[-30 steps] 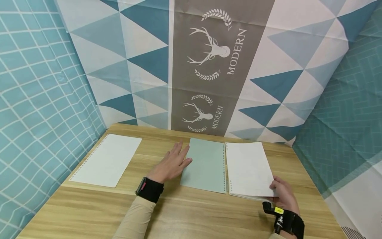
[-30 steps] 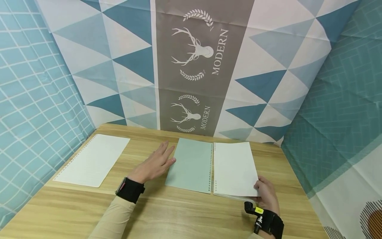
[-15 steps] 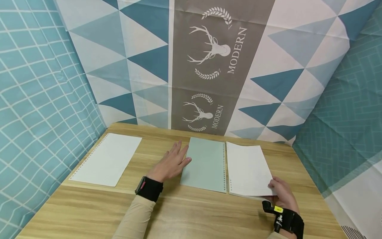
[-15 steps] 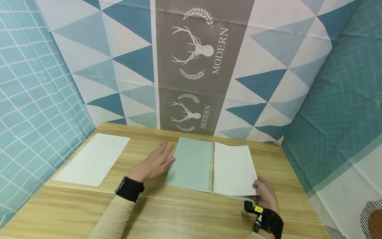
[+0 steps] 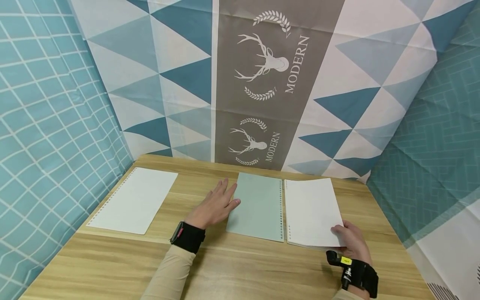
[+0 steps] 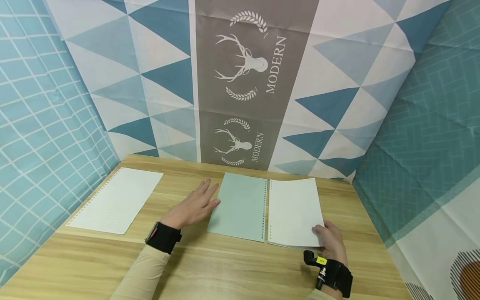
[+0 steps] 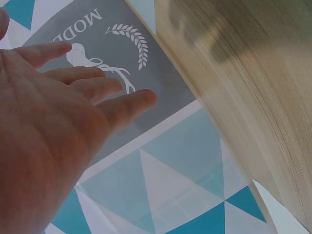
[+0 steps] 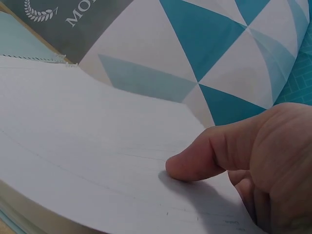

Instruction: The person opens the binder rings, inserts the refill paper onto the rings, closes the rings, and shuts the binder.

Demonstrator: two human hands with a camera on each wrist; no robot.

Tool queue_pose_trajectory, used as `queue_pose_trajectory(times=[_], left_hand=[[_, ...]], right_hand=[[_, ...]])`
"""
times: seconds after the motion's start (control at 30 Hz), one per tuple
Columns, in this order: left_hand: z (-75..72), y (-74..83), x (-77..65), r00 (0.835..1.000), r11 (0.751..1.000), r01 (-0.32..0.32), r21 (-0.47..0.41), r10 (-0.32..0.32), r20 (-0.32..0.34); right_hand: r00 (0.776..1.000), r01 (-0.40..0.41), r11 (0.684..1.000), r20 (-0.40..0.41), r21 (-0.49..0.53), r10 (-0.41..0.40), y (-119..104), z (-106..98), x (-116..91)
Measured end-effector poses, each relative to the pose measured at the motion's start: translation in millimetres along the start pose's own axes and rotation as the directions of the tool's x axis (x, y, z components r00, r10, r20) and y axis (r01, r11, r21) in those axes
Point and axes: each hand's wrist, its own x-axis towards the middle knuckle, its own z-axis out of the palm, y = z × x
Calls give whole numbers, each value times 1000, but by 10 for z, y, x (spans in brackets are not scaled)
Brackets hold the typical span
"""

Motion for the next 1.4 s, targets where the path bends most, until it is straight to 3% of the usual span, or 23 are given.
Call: queue_pose_trajectory(times=[1.4], left_hand=[[10,-19,-10,999,999,41,-36,-40,36]], right_hand=[[1000,-1,999,-24,-50,0,-30,-22,-26]])
